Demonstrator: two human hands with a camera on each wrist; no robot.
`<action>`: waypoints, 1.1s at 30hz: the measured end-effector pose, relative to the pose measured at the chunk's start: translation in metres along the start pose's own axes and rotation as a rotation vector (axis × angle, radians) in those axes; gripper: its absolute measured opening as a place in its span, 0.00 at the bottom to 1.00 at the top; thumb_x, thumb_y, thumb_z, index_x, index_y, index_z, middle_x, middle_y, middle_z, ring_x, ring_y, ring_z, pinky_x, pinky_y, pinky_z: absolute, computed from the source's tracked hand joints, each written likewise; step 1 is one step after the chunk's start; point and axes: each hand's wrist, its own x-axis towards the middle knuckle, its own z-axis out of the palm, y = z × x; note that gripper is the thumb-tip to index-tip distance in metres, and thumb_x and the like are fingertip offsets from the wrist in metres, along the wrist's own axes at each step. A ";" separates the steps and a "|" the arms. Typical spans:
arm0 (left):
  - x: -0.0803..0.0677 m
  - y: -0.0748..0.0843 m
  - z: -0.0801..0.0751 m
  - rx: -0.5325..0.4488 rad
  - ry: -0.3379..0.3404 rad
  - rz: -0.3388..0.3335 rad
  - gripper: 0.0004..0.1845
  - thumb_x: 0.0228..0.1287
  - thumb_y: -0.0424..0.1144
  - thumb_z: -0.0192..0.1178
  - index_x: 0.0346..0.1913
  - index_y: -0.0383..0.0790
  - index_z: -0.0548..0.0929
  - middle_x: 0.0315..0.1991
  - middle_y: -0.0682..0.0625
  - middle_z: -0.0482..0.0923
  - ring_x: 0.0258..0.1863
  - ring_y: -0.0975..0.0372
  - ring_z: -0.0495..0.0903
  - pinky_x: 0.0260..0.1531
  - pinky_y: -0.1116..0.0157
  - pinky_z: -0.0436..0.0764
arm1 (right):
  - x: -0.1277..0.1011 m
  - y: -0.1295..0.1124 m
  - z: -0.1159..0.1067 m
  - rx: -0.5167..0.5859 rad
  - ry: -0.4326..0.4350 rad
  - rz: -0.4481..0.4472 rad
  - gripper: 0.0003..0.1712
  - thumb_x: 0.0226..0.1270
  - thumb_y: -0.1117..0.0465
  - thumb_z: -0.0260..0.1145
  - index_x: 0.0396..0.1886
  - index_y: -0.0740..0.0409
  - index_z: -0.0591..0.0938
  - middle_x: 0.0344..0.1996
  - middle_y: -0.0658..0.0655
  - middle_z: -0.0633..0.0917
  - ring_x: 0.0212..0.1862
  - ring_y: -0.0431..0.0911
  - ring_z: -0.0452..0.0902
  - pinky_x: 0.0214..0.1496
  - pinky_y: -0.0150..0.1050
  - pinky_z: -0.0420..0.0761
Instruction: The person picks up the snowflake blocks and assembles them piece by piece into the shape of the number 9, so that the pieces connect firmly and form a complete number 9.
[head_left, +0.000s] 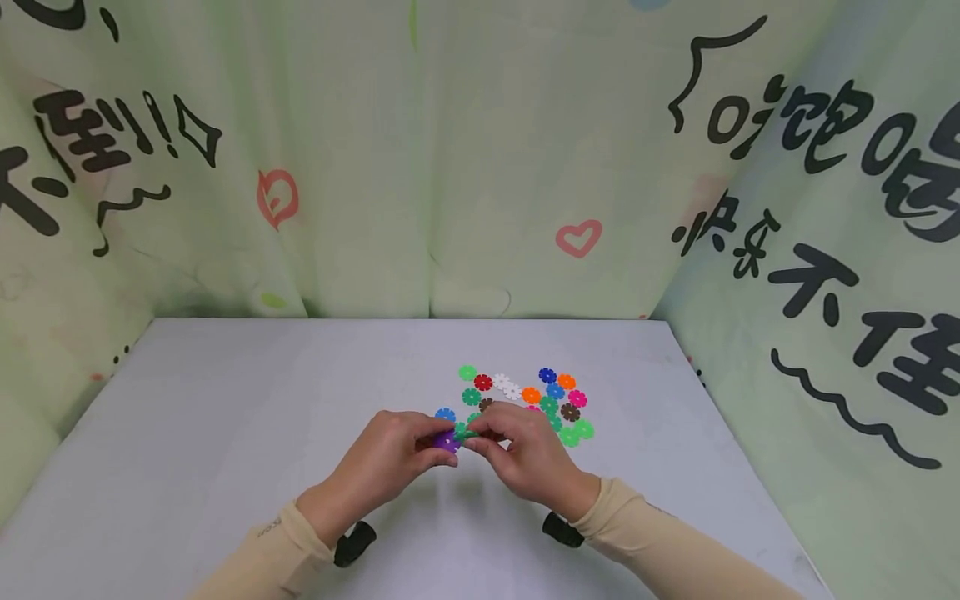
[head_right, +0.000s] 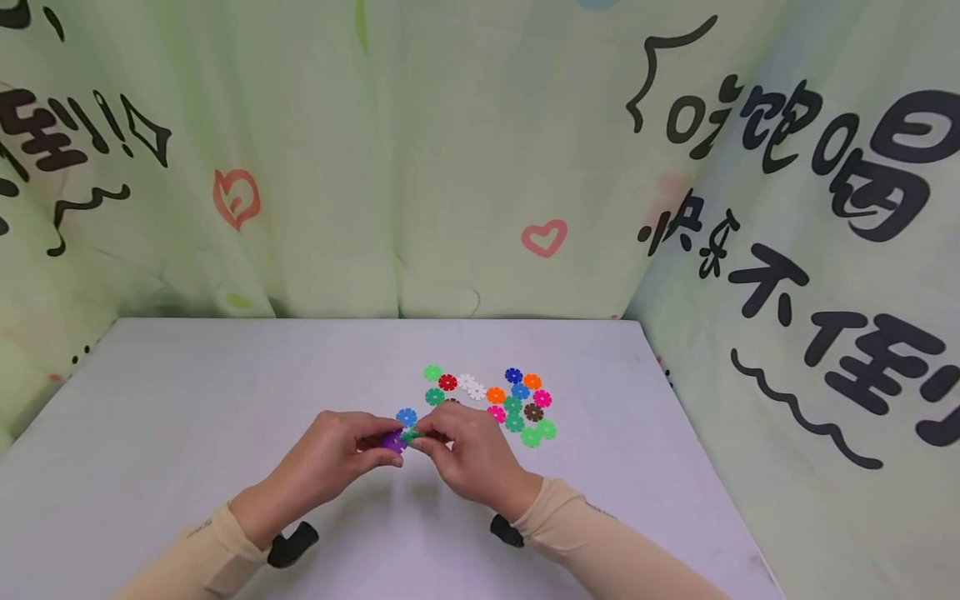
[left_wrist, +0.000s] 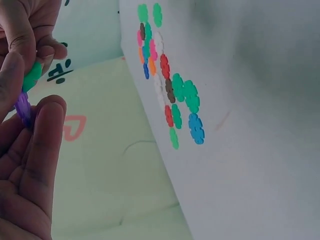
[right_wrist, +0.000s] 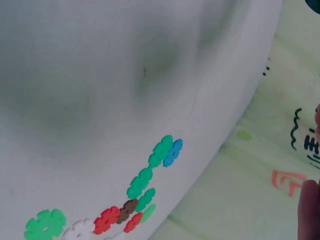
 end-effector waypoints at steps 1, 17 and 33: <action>0.000 0.000 0.000 0.009 0.003 0.008 0.21 0.53 0.38 0.75 0.50 0.32 0.87 0.33 0.54 0.86 0.31 0.72 0.82 0.32 0.72 0.81 | 0.000 0.000 0.000 -0.004 0.004 -0.004 0.08 0.59 0.68 0.75 0.36 0.55 0.85 0.30 0.47 0.82 0.28 0.37 0.74 0.28 0.24 0.76; -0.002 -0.002 -0.003 0.143 -0.095 -0.080 0.18 0.59 0.40 0.73 0.51 0.40 0.83 0.38 0.59 0.79 0.35 0.68 0.79 0.35 0.70 0.80 | -0.010 0.000 0.006 0.139 -0.112 0.311 0.15 0.57 0.69 0.76 0.43 0.57 0.83 0.36 0.45 0.85 0.37 0.37 0.82 0.38 0.34 0.84; 0.004 -0.001 0.007 0.150 0.004 0.066 0.02 0.61 0.31 0.66 0.35 0.42 0.85 0.32 0.59 0.76 0.28 0.68 0.74 0.30 0.71 0.78 | -0.007 -0.003 0.010 0.212 -0.051 0.308 0.19 0.57 0.68 0.77 0.42 0.53 0.77 0.34 0.46 0.83 0.36 0.39 0.83 0.38 0.36 0.84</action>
